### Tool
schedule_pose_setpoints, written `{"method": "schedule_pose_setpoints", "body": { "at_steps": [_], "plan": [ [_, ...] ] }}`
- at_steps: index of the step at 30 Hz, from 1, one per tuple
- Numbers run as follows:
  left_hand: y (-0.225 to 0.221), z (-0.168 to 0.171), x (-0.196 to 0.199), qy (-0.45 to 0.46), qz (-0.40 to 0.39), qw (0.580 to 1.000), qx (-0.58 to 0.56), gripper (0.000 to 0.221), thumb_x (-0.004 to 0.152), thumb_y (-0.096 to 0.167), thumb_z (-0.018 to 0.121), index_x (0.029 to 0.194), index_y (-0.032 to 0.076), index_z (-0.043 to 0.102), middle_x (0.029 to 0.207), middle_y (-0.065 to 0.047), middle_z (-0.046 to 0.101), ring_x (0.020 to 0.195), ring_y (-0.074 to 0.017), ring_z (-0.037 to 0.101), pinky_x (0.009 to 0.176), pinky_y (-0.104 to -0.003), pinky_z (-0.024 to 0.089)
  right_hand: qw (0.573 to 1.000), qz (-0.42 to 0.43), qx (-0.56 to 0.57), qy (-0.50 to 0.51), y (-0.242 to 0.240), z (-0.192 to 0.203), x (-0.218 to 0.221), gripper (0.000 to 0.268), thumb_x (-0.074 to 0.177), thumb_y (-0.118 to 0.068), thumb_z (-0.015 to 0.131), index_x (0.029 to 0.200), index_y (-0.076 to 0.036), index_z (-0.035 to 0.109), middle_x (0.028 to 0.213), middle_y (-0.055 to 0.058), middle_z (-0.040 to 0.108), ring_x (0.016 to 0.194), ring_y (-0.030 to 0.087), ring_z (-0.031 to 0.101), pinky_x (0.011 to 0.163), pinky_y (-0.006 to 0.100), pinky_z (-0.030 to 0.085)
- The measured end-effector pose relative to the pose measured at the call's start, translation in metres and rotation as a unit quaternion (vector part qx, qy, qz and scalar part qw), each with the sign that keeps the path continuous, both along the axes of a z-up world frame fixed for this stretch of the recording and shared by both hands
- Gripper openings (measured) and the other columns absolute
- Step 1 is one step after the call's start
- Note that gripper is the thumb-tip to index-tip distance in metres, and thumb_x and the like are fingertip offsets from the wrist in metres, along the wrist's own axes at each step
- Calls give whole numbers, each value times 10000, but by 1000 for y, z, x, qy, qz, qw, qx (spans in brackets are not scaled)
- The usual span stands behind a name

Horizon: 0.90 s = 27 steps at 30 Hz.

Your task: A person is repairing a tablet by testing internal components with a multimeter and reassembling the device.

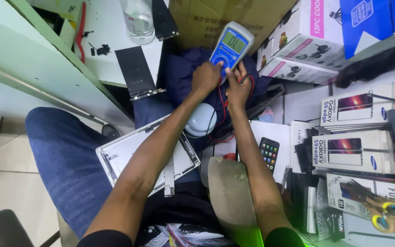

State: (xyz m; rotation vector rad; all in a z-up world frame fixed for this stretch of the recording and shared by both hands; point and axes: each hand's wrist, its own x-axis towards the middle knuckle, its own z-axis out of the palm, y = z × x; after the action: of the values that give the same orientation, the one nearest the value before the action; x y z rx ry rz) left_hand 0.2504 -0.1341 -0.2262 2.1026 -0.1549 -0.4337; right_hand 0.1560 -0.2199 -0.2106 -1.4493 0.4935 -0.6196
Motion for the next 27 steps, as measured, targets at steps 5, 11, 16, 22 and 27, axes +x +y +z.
{"method": "schedule_pose_setpoints", "body": {
  "at_steps": [5,11,16,22,27],
  "plan": [
    [4,42,-22,7,17,1000,5,548,948,533,477,1127,53,672,1030,-231,743,1058,-441,715,870,-582,587,1000,20,-3,3,-8,-7,0,591,994,-146,745,1519,-134,474,1287,151,727,579,142,697,305,159,438],
    [3,52,-31,-84,-3,996,-10,270,967,255,524,1165,74,552,1127,-226,690,1035,-487,675,845,-612,537,999,40,21,4,-6,6,-3,611,961,-162,742,1516,-133,489,1255,147,748,561,100,604,307,178,353],
    [19,43,-24,-293,-138,941,97,424,775,62,706,1153,100,517,1129,-192,593,916,-462,660,683,-580,535,997,58,50,9,-5,13,-7,687,921,-205,743,1529,-69,452,1313,181,726,501,10,505,346,172,346],
    [29,22,-8,-586,-166,778,154,198,905,222,673,1073,158,590,944,-67,604,786,-292,632,541,-423,548,998,48,43,5,-5,7,-6,670,935,-222,736,1526,-87,452,1389,205,683,474,0,483,334,173,349],
    [37,24,-10,-587,-169,787,90,171,940,173,657,1088,133,582,956,-70,575,783,-286,587,539,-419,537,998,52,34,12,0,17,-9,677,931,-249,737,1523,-80,455,1380,199,690,466,6,474,352,172,368]
  ]
}}
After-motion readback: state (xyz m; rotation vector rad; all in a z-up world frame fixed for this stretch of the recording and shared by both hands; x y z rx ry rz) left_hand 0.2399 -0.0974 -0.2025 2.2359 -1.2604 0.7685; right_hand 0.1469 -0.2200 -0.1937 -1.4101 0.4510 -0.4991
